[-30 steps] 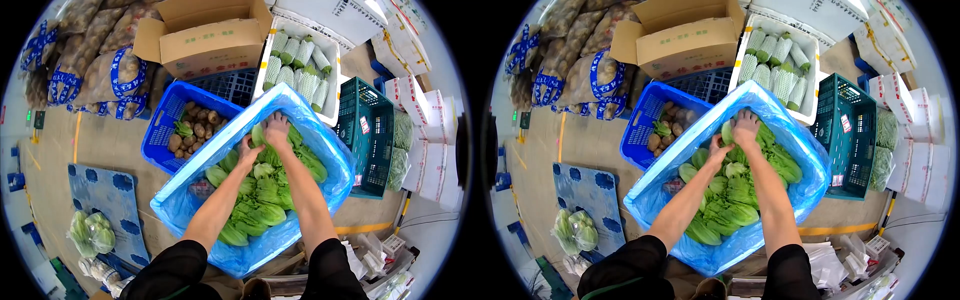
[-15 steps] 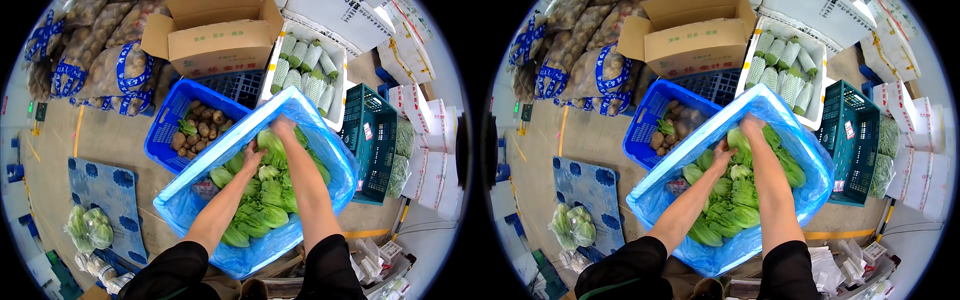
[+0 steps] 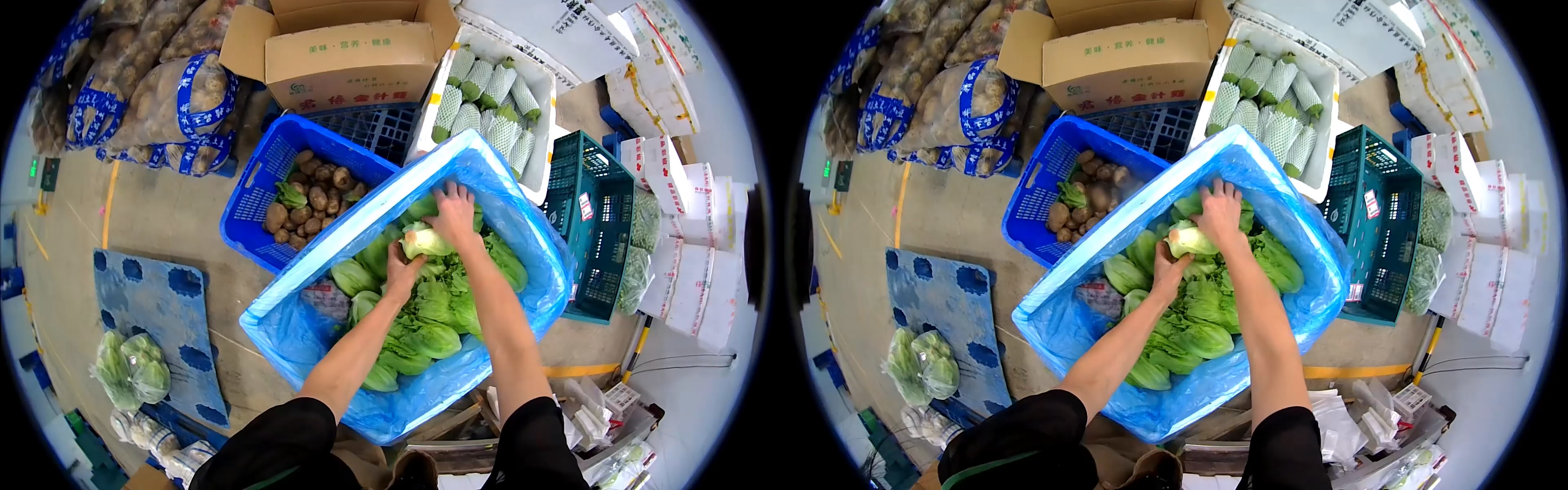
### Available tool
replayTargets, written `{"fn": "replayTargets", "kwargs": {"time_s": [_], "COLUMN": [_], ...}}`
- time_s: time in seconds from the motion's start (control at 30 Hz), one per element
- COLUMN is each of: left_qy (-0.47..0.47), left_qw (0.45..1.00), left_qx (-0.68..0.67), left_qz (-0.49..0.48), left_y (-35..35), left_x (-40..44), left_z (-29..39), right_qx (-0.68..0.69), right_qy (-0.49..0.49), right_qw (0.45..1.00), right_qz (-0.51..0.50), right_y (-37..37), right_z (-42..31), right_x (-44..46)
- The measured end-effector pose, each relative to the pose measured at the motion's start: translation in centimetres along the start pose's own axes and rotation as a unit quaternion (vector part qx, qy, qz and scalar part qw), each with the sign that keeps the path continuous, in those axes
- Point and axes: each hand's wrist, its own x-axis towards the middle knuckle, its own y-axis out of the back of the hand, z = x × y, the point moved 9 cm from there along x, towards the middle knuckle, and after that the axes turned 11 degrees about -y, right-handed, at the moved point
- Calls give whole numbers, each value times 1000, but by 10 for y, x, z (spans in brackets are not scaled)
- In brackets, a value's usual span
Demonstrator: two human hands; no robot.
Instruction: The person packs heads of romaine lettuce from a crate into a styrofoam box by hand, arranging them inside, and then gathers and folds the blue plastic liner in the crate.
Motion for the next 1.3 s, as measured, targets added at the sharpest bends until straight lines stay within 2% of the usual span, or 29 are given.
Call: {"fn": "replayTargets", "kwargs": {"time_s": [0.13, 0.17, 0.3, 0.4, 0.43, 0.5, 0.57, 0.6, 0.63, 0.67, 0.73, 0.8, 0.87, 0.93, 0.97, 1.07, 1.13, 1.17, 1.23, 1.27, 1.3], "left_qy": [27, 37, 54, 35, 3, -35, -71, -86, -98, -109, -119, -167, -111, -58, -2, 274, 226, 216, 168, 140, 118], "left_qw": [1000, 999, 998, 995, 999, 995, 986, 978, 968, 957, 939, 906, 898, 894, 909, 873, 853, 857, 852, 846, 814], "left_qx": [-1, 5, -23, -98, -40, -26, -34, -52, -69, -85, -68, -76, -121, -139, -109, -215, -209, -217, -159, -133, -179], "left_qz": [5, 7, 12, -10, -26, -89, -145, -184, -220, -256, -317, -381, -407, -422, -403, -340, -422, -414, -469, -497, -540], "left_y": [9, 13, 19, 19, 22, 17, 14, 13, 10, 6, 2, -12, -20, -28, -23, -35, -90, -104, -133, -149, -172], "left_x": [-9, -13, -19, -30, -34, -50, -69, -81, -94, -107, -128, -148, -164, -179, -182, -205, -250, -265, -299, -323, -353], "left_z": [2, 0, 1, 16, 26, 62, 87, 96, 112, 133, 161, 195, 203, 208, 197, 155, 215, 220, 227, 231, 246], "right_qx": [-122, -140, -129, -39, -8, 55, 187, 253, 324, 431, 488, 630, 631, 703, 736, 769, 782, 787, 785, 771, 755], "right_qy": [-13, -24, -40, -13, -13, -14, 1, 5, -63, -116, -145, -175, -206, -206, -200, -213, -214, -211, -228, -231, -236], "right_qw": [991, 990, 988, 999, 1000, 996, 978, 961, 940, 891, 849, 742, 724, 646, 605, 523, 480, 463, 429, 435, 440], "right_qz": [-50, -22, -79, -13, 12, 64, 94, 108, 88, 81, 142, 146, 185, 213, 228, 300, 335, 349, 384, 404, 425], "right_y": [-53, -59, -76, -26, -10, 22, 50, 64, 76, 84, 123, 148, 158, 171, 182, 223, 240, 242, 252, 261, 266], "right_z": [7, 11, 23, 14, 13, 16, 29, 36, 48, 60, 74, 88, 123, 146, 154, 169, 176, 184, 184, 178, 171], "right_x": [16, 13, 8, -15, -26, -52, -82, -103, -122, -141, -184, -222, -270, -320, -346, -431, -494, -531, -606, -646, -682]}}
